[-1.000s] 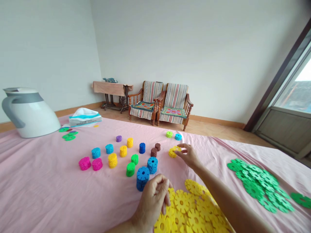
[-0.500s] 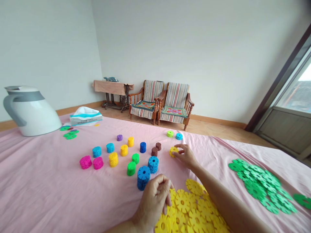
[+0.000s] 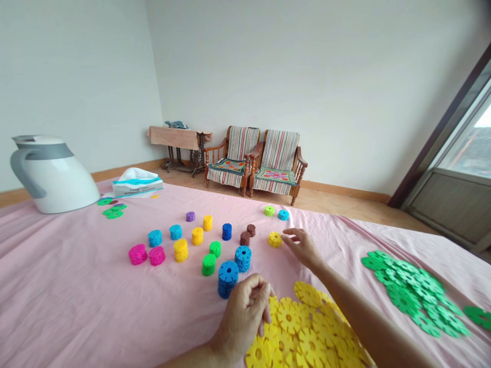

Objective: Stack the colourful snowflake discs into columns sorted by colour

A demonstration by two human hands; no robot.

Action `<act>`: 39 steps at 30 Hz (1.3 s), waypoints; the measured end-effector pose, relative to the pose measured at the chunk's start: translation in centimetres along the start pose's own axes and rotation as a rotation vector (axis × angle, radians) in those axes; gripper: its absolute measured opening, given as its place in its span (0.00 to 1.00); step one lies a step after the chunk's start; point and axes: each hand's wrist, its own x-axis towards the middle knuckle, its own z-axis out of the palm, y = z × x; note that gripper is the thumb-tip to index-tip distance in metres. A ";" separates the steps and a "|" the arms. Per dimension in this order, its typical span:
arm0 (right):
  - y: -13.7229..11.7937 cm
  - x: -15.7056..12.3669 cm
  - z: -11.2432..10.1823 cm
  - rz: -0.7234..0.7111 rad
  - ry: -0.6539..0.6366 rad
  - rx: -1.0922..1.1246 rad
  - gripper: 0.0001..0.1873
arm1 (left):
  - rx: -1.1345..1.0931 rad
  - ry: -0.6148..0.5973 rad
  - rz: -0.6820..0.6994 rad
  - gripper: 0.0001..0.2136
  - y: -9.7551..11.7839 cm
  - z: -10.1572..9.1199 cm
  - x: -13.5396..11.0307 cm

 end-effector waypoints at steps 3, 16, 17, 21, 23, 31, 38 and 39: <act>1.0 -1.1 -1.6 0.044 0.021 -0.026 0.19 | 0.013 0.000 0.018 0.18 0.2 0.0 0.0; 2.7 -4.5 -3.6 0.038 0.043 0.069 0.17 | 0.429 -0.017 0.378 0.04 1.7 0.2 -2.1; 2.7 -4.5 -3.6 0.027 0.044 0.074 0.17 | 0.481 -0.049 0.425 0.02 2.0 0.3 -2.4; 2.7 -4.4 -3.6 -0.001 0.044 0.073 0.16 | 0.655 -0.191 0.556 0.14 2.3 0.5 -2.8; 2.6 -4.4 -3.6 -0.003 0.043 0.056 0.16 | 0.735 -0.276 0.586 0.19 2.0 0.5 -2.6; 2.7 -4.5 -3.5 -0.017 0.031 0.024 0.14 | 0.828 -0.338 0.662 0.11 0.4 0.9 -1.7; 3.2 -4.4 -3.4 -0.018 0.021 0.028 0.13 | 0.735 -0.256 0.632 0.08 0.8 1.2 -1.8; 3.3 -4.4 -3.4 -0.017 0.025 0.026 0.13 | 0.731 -0.235 0.620 0.09 0.8 1.1 -1.8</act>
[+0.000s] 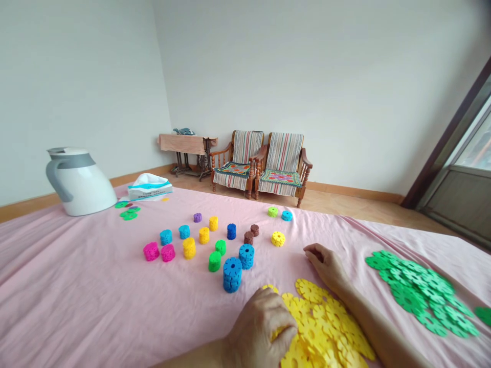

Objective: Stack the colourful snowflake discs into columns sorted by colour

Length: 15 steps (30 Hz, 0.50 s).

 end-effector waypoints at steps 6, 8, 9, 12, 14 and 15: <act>0.4 0.0 0.0 -0.014 -0.021 -0.050 0.14 | -0.028 0.121 -0.026 0.07 -0.1 -0.1 -0.3; 0.5 0.0 0.1 -0.020 -0.024 -0.077 0.14 | 0.000 0.065 0.068 0.16 -0.1 0.1 -0.5; 0.5 0.0 0.1 -0.022 -0.024 -0.087 0.14 | 0.030 0.023 0.118 0.17 -0.2 0.3 -0.5; 0.5 0.0 0.1 -0.028 -0.032 -0.094 0.14 | 0.113 -0.057 0.213 0.14 -0.4 0.8 -0.5; 0.5 0.0 0.1 -0.032 -0.033 -0.095 0.14 | 0.141 -0.038 0.212 0.10 -0.4 1.0 -0.5; 0.5 0.0 0.1 -0.034 -0.035 -0.096 0.14 | 0.150 -0.019 0.202 0.08 -0.5 1.1 -0.4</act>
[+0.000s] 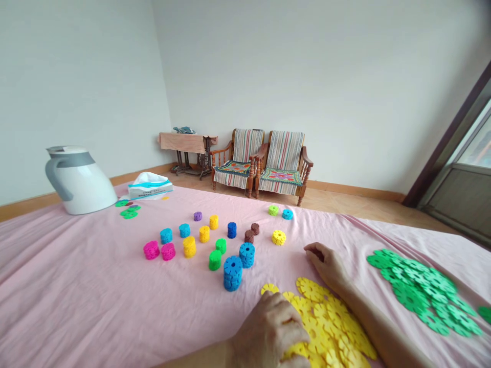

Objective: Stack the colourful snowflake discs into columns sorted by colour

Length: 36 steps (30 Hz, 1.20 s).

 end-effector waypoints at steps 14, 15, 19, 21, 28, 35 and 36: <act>0.1 0.0 0.0 -0.006 0.007 -0.007 0.13 | 0.032 -0.075 0.055 0.15 -0.6 -0.8 0.0; 0.1 0.0 0.0 -0.007 0.005 -0.009 0.13 | 0.049 -0.095 0.063 0.14 -0.5 -1.0 0.0; 0.0 0.1 0.1 0.006 0.012 -0.008 0.13 | 0.064 -0.139 0.060 0.11 -0.3 -1.5 0.2; -0.1 0.1 0.1 0.005 0.017 0.000 0.13 | 0.033 -0.129 0.058 0.11 -0.5 -1.4 0.3; -0.8 -0.1 -0.2 0.002 0.034 0.042 0.11 | -0.142 -0.033 -0.084 0.07 -0.2 -2.0 0.4; -1.1 -0.2 -0.2 -0.002 0.036 0.011 0.11 | -0.076 0.076 -0.353 0.07 0.1 -2.5 0.5; -1.2 -0.2 -0.2 -0.002 0.035 0.007 0.11 | -0.063 0.082 -0.361 0.07 -0.1 -2.4 0.5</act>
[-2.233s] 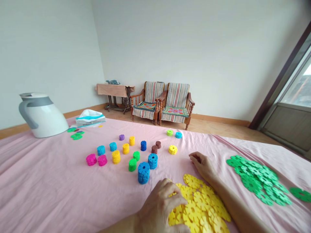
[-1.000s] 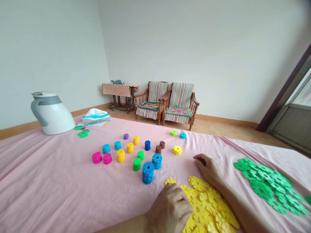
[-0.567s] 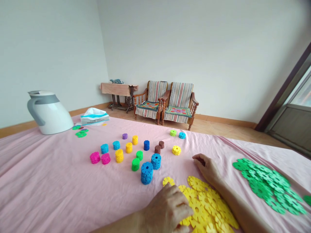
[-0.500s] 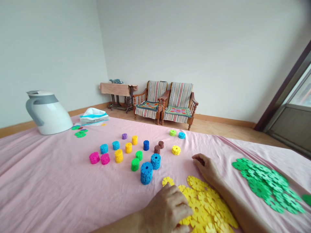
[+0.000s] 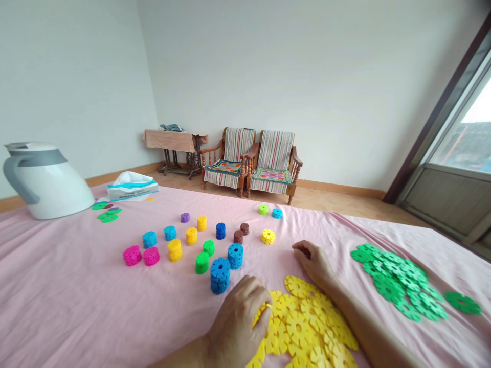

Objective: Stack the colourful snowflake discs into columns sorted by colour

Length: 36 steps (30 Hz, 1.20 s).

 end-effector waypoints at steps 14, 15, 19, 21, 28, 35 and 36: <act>-4.6 -1.4 -0.9 -0.256 -0.092 0.001 0.10 | -0.559 0.186 -0.275 0.11 -1.6 0.5 0.5; -5.7 -1.9 -1.0 -0.315 -0.153 0.015 0.09 | -0.619 0.193 -0.309 0.13 -1.7 0.6 0.5; -9.3 -4.1 -0.8 -0.532 -0.294 -0.003 0.15 | -0.825 0.200 -0.382 0.21 -2.0 0.9 0.5; -10.4 -5.0 -0.5 -0.631 -0.341 -0.033 0.19 | -0.890 0.216 -0.397 0.22 -2.0 0.8 0.6; -11.3 -5.8 0.8 -0.773 -0.422 -0.125 0.24 | -0.993 0.226 -0.472 0.24 -1.0 0.1 0.8; -10.8 -5.7 0.6 -0.771 -0.378 -0.122 0.22 | -0.984 0.234 -0.453 0.24 -1.5 0.5 0.6; -10.7 -5.7 0.6 -0.768 -0.375 -0.121 0.22 | -0.974 0.236 -0.455 0.24 -1.6 0.5 0.6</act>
